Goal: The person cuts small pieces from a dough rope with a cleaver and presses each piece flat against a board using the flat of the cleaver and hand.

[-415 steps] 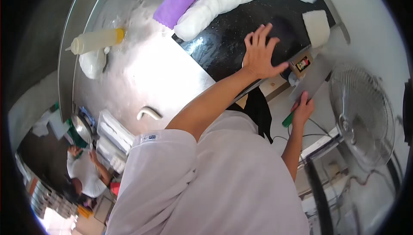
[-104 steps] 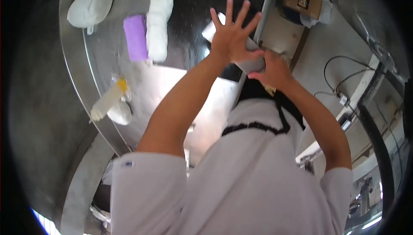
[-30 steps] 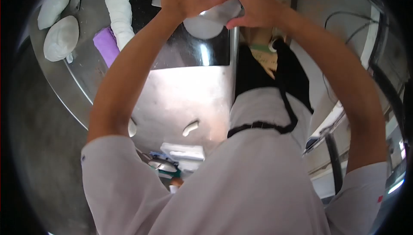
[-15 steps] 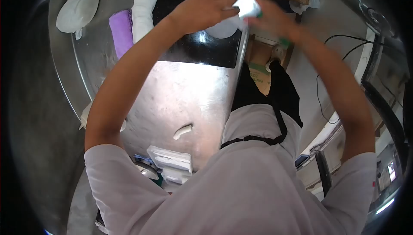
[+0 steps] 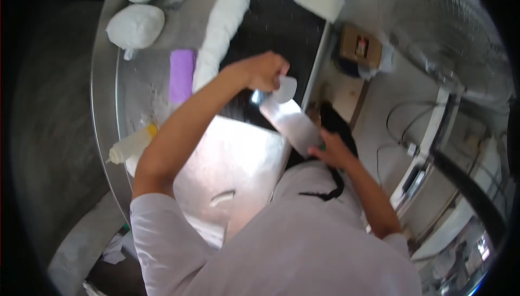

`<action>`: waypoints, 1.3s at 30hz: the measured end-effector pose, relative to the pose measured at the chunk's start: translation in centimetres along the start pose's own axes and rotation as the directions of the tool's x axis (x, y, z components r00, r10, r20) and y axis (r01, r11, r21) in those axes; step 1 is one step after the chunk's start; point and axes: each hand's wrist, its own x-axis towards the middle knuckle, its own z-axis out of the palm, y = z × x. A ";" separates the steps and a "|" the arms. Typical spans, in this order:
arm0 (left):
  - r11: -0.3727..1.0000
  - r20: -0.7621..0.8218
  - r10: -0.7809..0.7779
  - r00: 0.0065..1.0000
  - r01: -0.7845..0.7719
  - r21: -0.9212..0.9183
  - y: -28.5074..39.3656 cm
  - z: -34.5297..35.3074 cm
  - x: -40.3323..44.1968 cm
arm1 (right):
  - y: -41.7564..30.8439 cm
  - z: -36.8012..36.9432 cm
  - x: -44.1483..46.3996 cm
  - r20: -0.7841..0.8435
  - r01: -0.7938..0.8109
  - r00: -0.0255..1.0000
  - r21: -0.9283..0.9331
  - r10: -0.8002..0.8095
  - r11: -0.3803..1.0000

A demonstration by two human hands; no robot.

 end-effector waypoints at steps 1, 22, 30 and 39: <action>0.995 -0.021 -0.070 0.997 0.068 -0.072 0.5 -1.2 0.0 | -0.2 -1.4 0.0 0.091 -0.091 0.992 0.102 0.082 0.991; 0.774 -0.870 -0.480 -0.115 0.411 -0.482 -5.8 -4.1 4.1 | -1.9 -18.4 13.9 0.297 0.109 0.951 -0.079 -0.081 0.991; -0.459 -0.140 -0.228 -0.964 0.233 -0.857 6.5 28.3 -18.3 | -3.6 -17.3 13.4 0.233 0.251 0.934 0.105 -0.269 0.962; -0.035 -0.044 -0.197 -0.979 0.052 -0.998 8.2 39.4 -20.9 | -7.7 -9.3 11.5 0.335 0.459 0.858 -0.159 -0.389 0.874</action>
